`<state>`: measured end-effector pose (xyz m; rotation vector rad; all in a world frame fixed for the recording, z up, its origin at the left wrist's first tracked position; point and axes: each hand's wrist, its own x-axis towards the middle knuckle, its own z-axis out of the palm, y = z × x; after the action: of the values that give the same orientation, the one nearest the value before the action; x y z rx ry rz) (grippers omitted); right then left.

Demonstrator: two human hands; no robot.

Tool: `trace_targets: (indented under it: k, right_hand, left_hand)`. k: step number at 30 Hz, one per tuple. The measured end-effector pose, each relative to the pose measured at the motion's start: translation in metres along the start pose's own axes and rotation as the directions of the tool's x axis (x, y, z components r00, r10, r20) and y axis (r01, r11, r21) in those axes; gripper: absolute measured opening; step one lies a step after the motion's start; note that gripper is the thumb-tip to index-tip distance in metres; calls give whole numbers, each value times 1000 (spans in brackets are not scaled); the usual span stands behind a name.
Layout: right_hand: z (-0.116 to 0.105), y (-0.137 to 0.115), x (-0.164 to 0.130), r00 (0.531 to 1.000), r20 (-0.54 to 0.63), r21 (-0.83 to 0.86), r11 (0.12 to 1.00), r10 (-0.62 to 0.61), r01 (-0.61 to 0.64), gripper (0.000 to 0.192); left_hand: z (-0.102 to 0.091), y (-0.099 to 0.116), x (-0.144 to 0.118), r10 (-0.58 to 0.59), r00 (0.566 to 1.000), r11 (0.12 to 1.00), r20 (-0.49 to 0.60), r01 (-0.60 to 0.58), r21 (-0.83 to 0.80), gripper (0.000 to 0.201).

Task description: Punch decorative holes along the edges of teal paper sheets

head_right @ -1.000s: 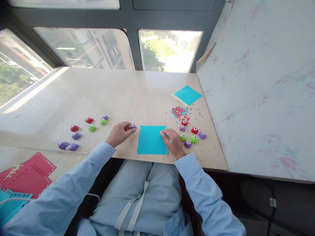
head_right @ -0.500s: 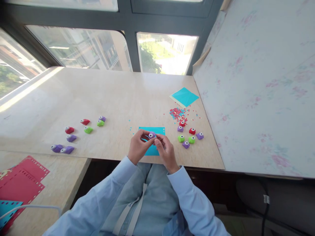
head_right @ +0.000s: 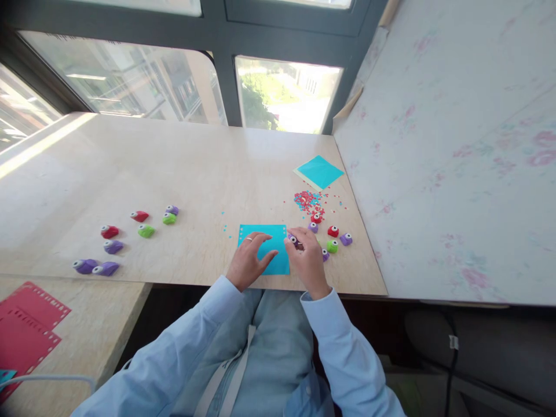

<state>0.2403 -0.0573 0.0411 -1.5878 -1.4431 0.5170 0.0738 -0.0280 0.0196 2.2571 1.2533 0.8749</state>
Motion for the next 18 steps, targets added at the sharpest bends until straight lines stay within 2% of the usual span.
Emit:
trace_targets:
  k: [3,8,13,18]
  right_hand:
    - [-12,8,18,995,30,-191,977,-90,95,30]
    - [-15,20,37,959,257,-361,909,-116,207,33]
    - [-8,35,45,911,401,-395,879,-98,268,33]
    - [-7,44,48,915,379,-373,881,-141,290,38]
  left_hand:
    - [-3,-14,5,9,1000,990,27,-13,143,36]
    - [-1,-32,5,-27,995,960,100,-2,280,46]
    - [-1,-40,-1,-14,993,960,119,-20,278,44]
    - [-5,-42,-2,-12,993,969,115,-16,248,41]
